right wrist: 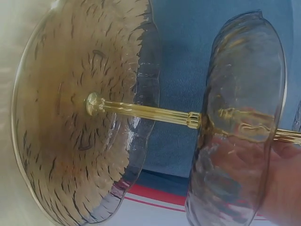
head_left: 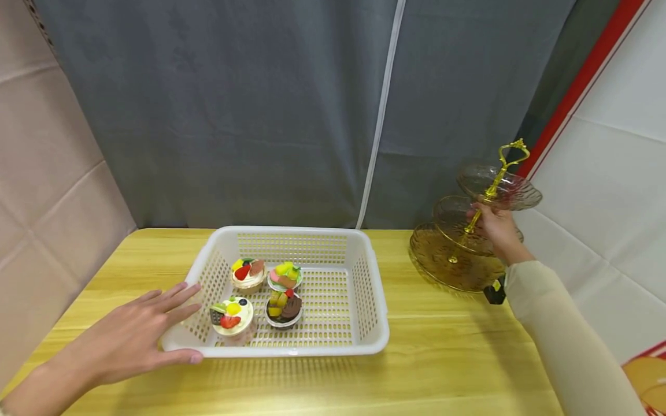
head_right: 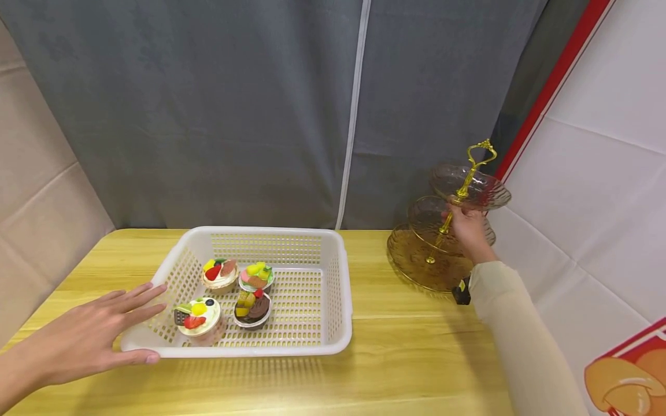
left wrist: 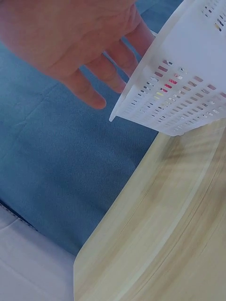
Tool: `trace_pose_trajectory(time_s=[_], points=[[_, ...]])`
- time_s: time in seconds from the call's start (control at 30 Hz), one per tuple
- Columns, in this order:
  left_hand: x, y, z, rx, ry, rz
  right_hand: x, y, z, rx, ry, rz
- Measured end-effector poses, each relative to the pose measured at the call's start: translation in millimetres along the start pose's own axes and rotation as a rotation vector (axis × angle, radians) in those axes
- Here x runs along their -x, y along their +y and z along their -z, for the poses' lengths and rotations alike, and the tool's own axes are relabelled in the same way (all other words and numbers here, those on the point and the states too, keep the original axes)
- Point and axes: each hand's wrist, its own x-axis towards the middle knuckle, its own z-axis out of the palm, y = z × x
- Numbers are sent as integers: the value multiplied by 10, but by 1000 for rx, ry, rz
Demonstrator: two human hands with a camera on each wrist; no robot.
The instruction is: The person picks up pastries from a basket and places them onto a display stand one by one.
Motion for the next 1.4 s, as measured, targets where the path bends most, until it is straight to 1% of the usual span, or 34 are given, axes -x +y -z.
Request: trace_pose_trajectory(time_s=[0.07,0.23,0.47,0.57,0.67,0.8,0.9,1.07,1.1,1.17,1.4], points=[[-3,-1,3,0,-5,2,7,1,-24,1,-4,4],[-11,3,10,6,-22,10,15,-1,-96,91,-27,24],[-19,2,22,11,-39,21,31,-24,-219,158,-61,27],[-22,-2,25,9,-40,21,47,-36,-269,169,-79,39],[-24,-4,27,11,-46,24,70,-52,-318,206,-107,57],[-26,-5,23,12,-58,30,113,-90,-391,264,-137,55],[-25,-3,24,12,-60,30,146,-125,-459,253,-154,48],[-25,-2,27,19,-65,36,189,-166,-577,259,-181,75],[-25,-2,27,21,-65,36,199,-173,-599,281,-181,85],[-25,-1,31,21,-62,34,233,-189,-645,288,-197,90],[-22,0,32,25,-67,34,330,-210,-764,264,-231,125]])
